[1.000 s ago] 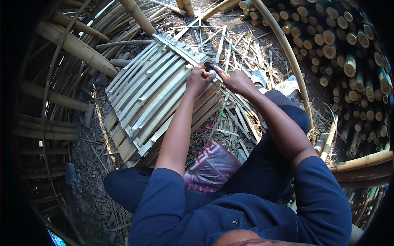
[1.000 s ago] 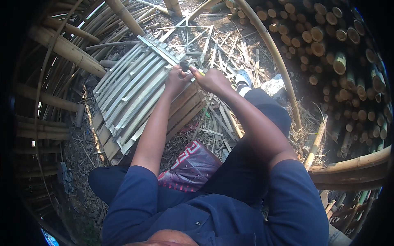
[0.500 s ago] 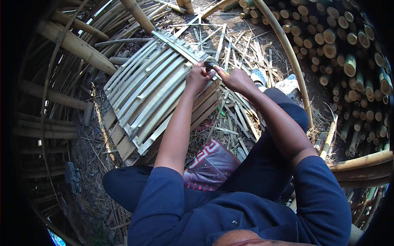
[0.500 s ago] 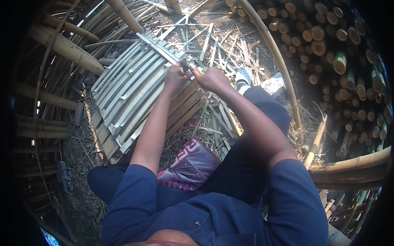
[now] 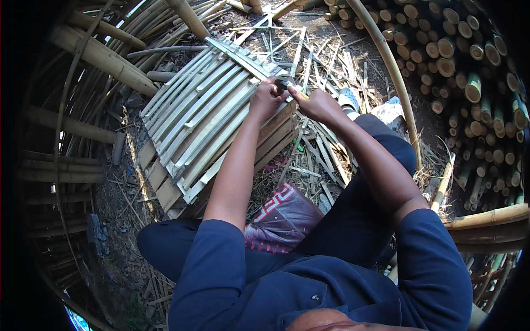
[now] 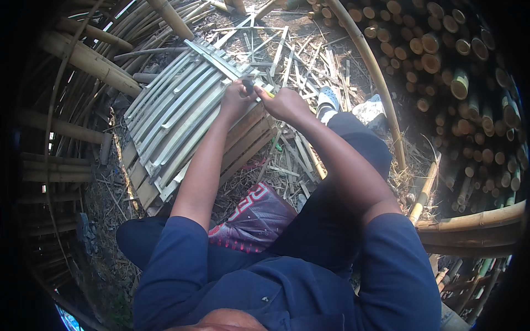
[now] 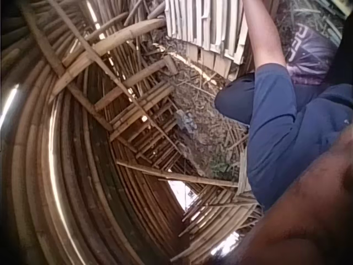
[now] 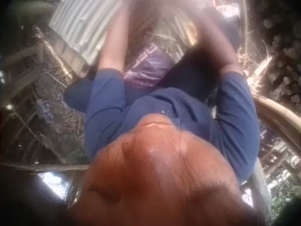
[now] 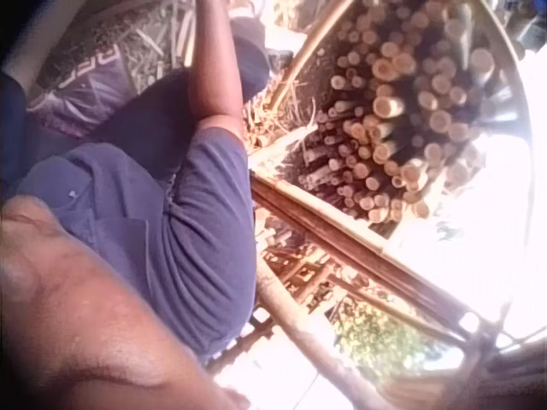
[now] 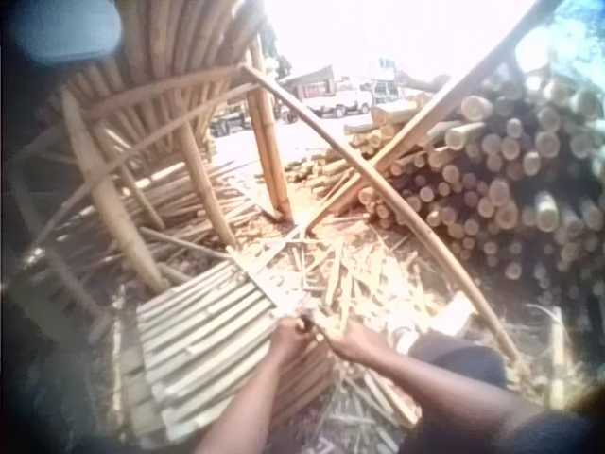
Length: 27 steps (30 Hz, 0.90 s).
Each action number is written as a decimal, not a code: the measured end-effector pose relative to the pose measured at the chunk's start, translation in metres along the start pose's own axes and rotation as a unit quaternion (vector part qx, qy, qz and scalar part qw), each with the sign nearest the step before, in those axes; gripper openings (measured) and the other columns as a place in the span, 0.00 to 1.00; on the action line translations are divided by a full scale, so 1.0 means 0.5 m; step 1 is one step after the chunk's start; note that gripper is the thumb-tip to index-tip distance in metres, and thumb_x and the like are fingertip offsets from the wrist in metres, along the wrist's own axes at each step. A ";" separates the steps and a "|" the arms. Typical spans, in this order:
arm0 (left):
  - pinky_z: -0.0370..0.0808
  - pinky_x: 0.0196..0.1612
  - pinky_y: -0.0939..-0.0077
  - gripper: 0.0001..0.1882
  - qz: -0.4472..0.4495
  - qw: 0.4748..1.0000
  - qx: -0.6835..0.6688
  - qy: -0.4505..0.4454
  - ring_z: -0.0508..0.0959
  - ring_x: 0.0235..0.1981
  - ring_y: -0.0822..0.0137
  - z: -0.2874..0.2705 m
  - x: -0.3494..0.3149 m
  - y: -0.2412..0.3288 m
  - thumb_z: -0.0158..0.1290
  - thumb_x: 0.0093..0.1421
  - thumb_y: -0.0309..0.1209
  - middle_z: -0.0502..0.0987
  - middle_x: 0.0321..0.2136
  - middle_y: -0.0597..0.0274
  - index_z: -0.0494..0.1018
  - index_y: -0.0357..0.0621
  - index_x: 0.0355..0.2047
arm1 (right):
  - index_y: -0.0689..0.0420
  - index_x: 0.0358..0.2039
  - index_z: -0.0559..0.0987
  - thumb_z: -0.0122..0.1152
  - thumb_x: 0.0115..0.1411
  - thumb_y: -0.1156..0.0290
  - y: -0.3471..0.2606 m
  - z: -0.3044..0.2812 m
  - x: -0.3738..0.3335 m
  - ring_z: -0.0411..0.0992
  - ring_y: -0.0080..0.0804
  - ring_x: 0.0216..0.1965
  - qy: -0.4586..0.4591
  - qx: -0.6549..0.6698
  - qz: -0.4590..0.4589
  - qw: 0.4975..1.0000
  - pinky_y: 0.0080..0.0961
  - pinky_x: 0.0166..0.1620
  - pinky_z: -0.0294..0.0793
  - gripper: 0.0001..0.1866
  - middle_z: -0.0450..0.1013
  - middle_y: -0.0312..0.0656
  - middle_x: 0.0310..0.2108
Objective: The person constructs a bamboo structure by nailing bamboo strips onto a wooden frame using a hammer and measuring distances with a measuring tape.
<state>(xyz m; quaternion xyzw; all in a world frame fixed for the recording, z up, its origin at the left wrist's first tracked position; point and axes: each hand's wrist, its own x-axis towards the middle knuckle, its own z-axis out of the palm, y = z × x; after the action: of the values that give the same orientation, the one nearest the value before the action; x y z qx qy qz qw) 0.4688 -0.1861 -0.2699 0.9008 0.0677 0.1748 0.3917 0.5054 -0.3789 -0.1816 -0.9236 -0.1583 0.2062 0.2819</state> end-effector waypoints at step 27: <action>0.75 0.57 0.64 0.22 -0.042 0.999 -0.017 -0.025 0.80 0.56 0.53 0.013 -0.003 0.014 0.69 0.57 0.45 0.79 0.57 0.48 0.80 0.39 0.20 | 0.64 0.19 0.83 0.42 0.64 0.24 0.001 -0.029 -0.012 0.82 0.48 0.34 -0.022 0.011 0.025 0.999 0.43 0.41 0.79 0.50 0.80 0.54 0.25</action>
<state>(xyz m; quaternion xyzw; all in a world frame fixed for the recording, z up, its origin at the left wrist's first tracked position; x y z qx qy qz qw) 0.4699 -0.1959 -0.2693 0.8944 0.0925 0.1370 0.4155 0.5069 -0.3882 -0.1692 -0.9194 -0.1393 0.2351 0.2831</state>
